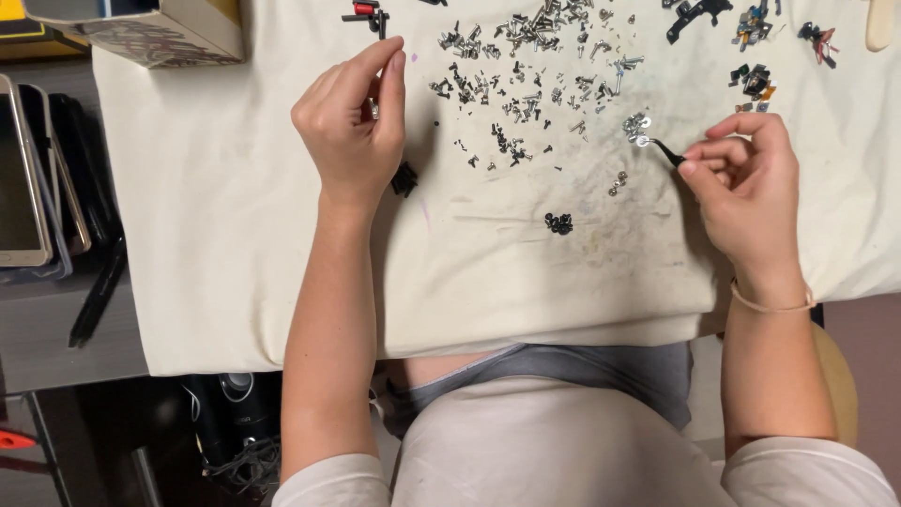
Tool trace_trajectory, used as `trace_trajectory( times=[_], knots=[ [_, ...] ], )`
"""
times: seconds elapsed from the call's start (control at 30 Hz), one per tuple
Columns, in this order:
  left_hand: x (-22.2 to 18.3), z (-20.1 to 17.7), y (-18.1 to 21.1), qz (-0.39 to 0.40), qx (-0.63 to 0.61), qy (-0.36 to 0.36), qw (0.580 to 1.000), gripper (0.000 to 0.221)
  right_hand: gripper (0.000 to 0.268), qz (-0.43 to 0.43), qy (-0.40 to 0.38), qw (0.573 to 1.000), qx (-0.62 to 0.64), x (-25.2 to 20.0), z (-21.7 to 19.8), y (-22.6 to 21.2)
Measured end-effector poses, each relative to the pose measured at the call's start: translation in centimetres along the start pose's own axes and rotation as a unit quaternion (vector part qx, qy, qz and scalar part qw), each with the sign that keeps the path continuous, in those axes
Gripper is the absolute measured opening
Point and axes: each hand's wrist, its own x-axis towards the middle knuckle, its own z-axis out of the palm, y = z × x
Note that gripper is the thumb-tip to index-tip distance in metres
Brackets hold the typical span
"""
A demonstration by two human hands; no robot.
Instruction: Using tweezers to pick up and group small electronic components on a workbench
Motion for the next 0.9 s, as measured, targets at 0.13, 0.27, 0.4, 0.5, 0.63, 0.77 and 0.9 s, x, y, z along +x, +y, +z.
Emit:
trace_trajectory(
  times=[0.13,0.27,0.4,0.5,0.63,0.77,0.9],
  knots=[
    [-0.2,0.0,-0.1,0.001,-0.002,-0.005,1.0,0.009,0.027,-0.087,0.065,0.988,-0.11,-0.7,0.2,0.2],
    [-0.2,0.0,-0.2,-0.002,-0.007,-0.004,1.0,0.009,0.024,-0.137,0.079,0.974,-0.159,-0.5,1.1,-0.3],
    [-0.3,0.0,-0.3,0.006,0.002,-0.002,1.0,0.009,0.021,-0.153,0.077,0.967,-0.188,0.0,1.1,-0.2],
    [-0.2,0.1,-0.2,0.004,0.002,-0.003,1.0,0.008,0.022,-0.153,0.067,0.965,-0.201,0.0,0.9,0.0],
    [-0.2,0.0,-0.3,0.001,-0.001,-0.005,1.0,0.009,0.023,-0.154,0.063,0.961,-0.221,-0.1,0.3,0.3],
    [-0.3,0.0,-0.3,-0.006,0.002,-0.001,1.0,0.009,0.023,-0.215,0.055,0.941,-0.256,0.0,0.9,-1.2],
    [0.0,-0.1,-0.2,0.004,0.008,0.007,1.0,0.008,0.021,-0.267,0.02,0.927,-0.263,1.0,3.4,-3.3]
  ],
)
